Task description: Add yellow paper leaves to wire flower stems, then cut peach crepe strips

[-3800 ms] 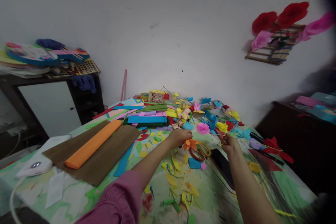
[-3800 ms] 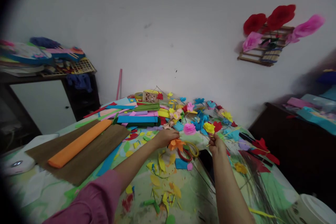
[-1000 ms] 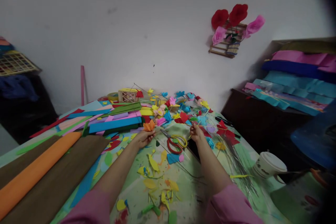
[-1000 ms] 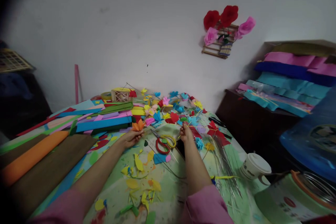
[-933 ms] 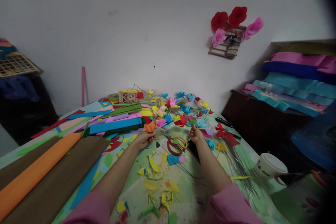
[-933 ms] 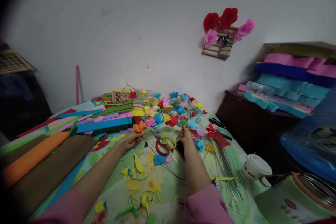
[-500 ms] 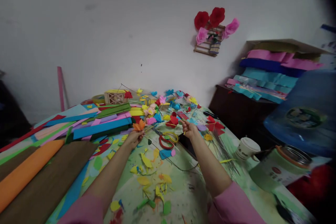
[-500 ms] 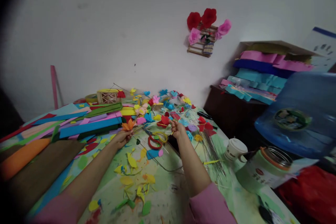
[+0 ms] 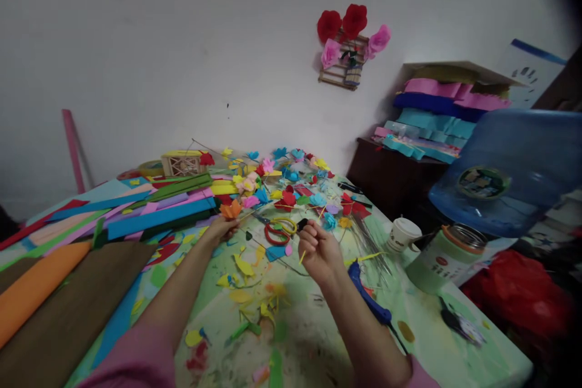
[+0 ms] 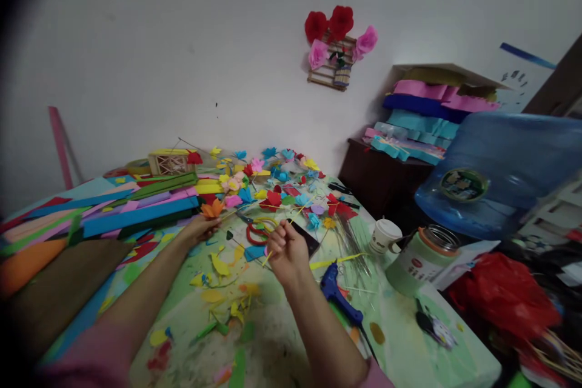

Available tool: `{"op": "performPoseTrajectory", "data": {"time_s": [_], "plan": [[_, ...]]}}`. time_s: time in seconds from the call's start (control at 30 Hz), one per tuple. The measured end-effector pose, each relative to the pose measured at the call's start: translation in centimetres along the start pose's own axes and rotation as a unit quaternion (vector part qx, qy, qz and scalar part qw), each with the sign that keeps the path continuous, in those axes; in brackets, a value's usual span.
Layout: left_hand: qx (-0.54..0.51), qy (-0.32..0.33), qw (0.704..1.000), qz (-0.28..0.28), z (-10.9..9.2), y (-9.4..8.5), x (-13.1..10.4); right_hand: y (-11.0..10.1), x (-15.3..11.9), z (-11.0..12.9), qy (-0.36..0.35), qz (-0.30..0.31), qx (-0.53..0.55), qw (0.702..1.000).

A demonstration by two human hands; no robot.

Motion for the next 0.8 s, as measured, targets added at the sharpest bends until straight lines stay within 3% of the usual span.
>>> {"op": "performPoseTrajectory", "data": {"time_s": [0.1,0.23,0.3,0.4,0.5,0.57,0.67,0.8], "plan": [[0.149,0.047,0.988,0.008,-1.5,-1.2,-0.9,-0.5,-2.9,-2.9,0.009,-0.015,0.009,1.0],[0.27,0.136,0.953,-0.003,-5.9,-2.4,-3.2,-2.7,-5.8,-5.2,-0.068,-0.048,-0.066,0.994],[0.297,0.18,0.938,0.006,-8.2,-1.8,-5.3,-3.8,-6.9,-6.3,-0.104,-0.048,-0.137,0.984],[0.293,0.242,0.922,0.069,-10.3,1.5,-10.4,-5.3,-7.5,-8.1,-0.117,-0.042,-0.254,0.959],[0.253,0.273,0.913,0.165,-10.0,5.9,-17.1,-6.7,-7.4,-9.3,-0.102,-0.026,-0.342,0.934],[0.175,0.253,0.908,0.285,-8.4,8.9,-21.8,-7.8,-7.4,-9.0,-0.111,-0.036,-0.362,0.925],[0.13,0.243,0.923,0.268,-6.3,9.8,-25.0,-9.2,-7.7,-7.4,-0.13,-0.069,-0.341,0.929],[0.112,0.309,0.907,0.265,-4.6,10.6,-27.9,-10.1,-8.4,-5.7,-0.123,-0.097,-0.261,0.953]]}}
Point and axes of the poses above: each hand's wrist, its own x-axis towards the middle knuckle, its own y-axis out of the palm, z = x × y, the point moved 10 cm from there along x, towards the middle knuckle, and after that the axes turned 10 degrees about -z, right-handed, at the moved point
